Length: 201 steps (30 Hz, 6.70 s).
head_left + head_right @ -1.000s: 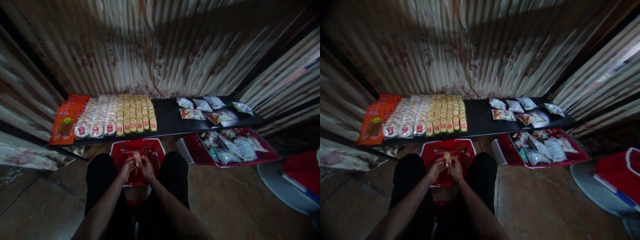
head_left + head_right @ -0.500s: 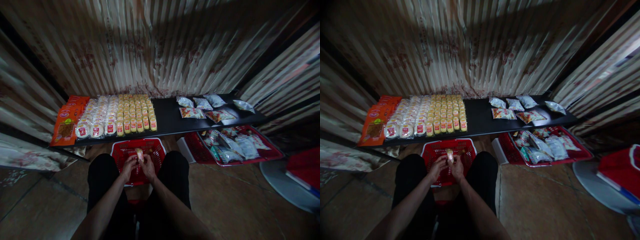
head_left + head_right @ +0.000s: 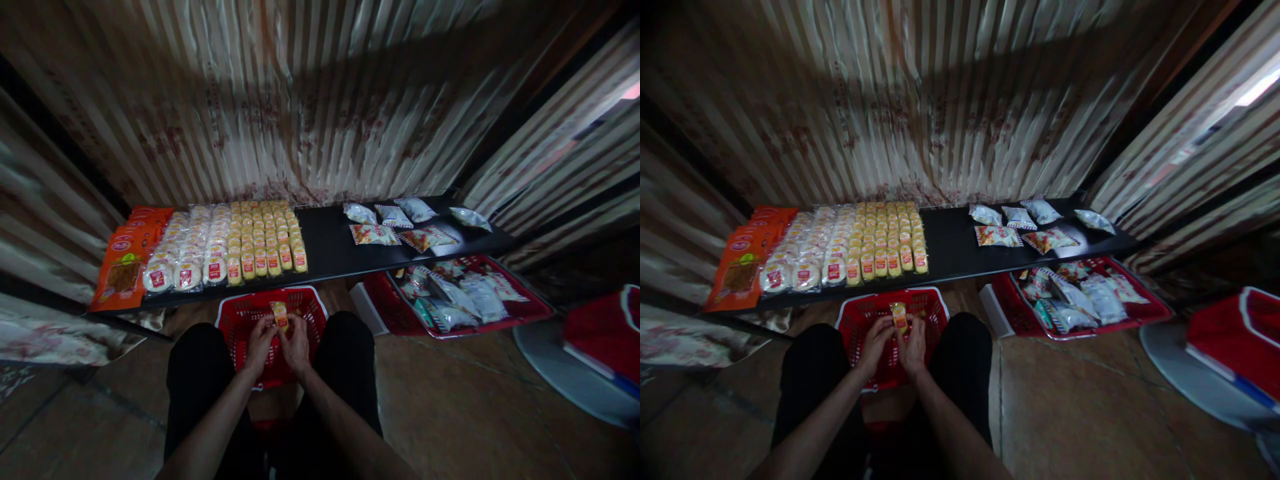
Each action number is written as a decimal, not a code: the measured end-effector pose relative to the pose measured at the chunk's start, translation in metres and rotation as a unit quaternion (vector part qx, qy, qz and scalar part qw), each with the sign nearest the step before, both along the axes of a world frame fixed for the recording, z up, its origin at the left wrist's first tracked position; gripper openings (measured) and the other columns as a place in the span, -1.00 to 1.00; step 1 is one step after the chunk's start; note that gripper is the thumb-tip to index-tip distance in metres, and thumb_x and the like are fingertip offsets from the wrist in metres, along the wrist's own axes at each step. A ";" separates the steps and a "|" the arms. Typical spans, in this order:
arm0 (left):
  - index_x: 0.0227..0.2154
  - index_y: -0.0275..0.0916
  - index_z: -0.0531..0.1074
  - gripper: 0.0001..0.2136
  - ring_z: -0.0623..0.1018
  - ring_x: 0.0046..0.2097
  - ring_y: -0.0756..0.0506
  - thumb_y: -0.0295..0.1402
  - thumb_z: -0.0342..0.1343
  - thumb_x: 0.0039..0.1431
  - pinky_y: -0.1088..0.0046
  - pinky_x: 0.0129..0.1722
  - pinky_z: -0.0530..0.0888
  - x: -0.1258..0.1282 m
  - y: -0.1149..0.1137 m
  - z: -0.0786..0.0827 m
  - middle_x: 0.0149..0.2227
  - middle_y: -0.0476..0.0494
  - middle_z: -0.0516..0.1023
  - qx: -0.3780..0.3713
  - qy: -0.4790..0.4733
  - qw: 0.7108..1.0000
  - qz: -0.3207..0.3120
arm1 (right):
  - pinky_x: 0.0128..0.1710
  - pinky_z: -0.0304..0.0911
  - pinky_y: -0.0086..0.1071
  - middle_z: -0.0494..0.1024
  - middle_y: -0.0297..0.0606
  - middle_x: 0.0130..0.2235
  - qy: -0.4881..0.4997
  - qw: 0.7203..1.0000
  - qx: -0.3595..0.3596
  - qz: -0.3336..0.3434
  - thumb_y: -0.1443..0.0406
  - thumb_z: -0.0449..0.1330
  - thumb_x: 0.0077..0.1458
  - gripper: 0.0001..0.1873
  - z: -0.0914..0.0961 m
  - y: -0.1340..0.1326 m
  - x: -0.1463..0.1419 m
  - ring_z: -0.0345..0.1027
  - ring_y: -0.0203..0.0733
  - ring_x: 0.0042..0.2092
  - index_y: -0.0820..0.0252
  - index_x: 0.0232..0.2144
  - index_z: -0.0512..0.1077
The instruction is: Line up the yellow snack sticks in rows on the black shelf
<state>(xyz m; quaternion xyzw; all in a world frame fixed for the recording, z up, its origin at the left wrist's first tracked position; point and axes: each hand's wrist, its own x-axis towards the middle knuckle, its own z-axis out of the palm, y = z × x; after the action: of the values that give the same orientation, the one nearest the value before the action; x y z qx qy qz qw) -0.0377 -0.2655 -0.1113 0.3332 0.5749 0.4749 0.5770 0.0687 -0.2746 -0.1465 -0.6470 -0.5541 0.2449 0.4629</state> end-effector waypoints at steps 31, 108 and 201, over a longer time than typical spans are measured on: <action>-0.04 -0.24 0.43 -0.62 0.45 -0.16 -0.05 -0.48 0.03 0.02 0.38 -0.05 0.40 0.039 0.082 0.065 -0.17 -0.16 0.41 0.189 0.166 0.968 -0.014 | -0.07 0.21 -0.21 0.46 -0.11 -0.14 -0.074 0.989 0.117 -0.050 0.24 0.07 0.14 -0.72 0.077 0.090 0.024 0.25 -0.08 -0.09 0.24 -0.11 0.34; -0.17 -0.27 0.44 -0.80 0.29 0.18 -0.27 -0.46 0.01 0.16 0.07 0.09 0.36 0.036 0.112 0.037 0.07 -0.28 0.40 0.438 0.636 0.636 -0.001 | 0.22 0.02 -0.02 0.23 0.11 0.20 -0.085 0.991 0.104 -0.010 0.06 -0.14 0.20 -0.34 0.069 0.179 0.053 -0.02 0.01 0.26 0.46 0.16 0.17; 0.03 -0.42 0.30 -0.64 0.23 0.25 -0.23 -0.51 -0.04 0.15 0.03 0.21 0.17 0.043 0.122 0.031 0.14 -0.48 0.33 0.478 0.634 0.607 -0.004 | 0.20 0.06 -0.13 0.27 0.03 0.20 -0.015 1.000 0.008 0.013 -0.02 -0.04 0.14 -0.27 0.089 0.185 0.050 0.12 0.03 0.22 0.34 0.21 0.11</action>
<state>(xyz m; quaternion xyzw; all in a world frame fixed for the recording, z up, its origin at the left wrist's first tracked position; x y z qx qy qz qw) 0.0056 -0.1432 -0.0803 0.7817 0.4866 0.3501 -0.1718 0.1182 -0.0897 -0.0577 -0.6397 -0.5716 0.2364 0.4563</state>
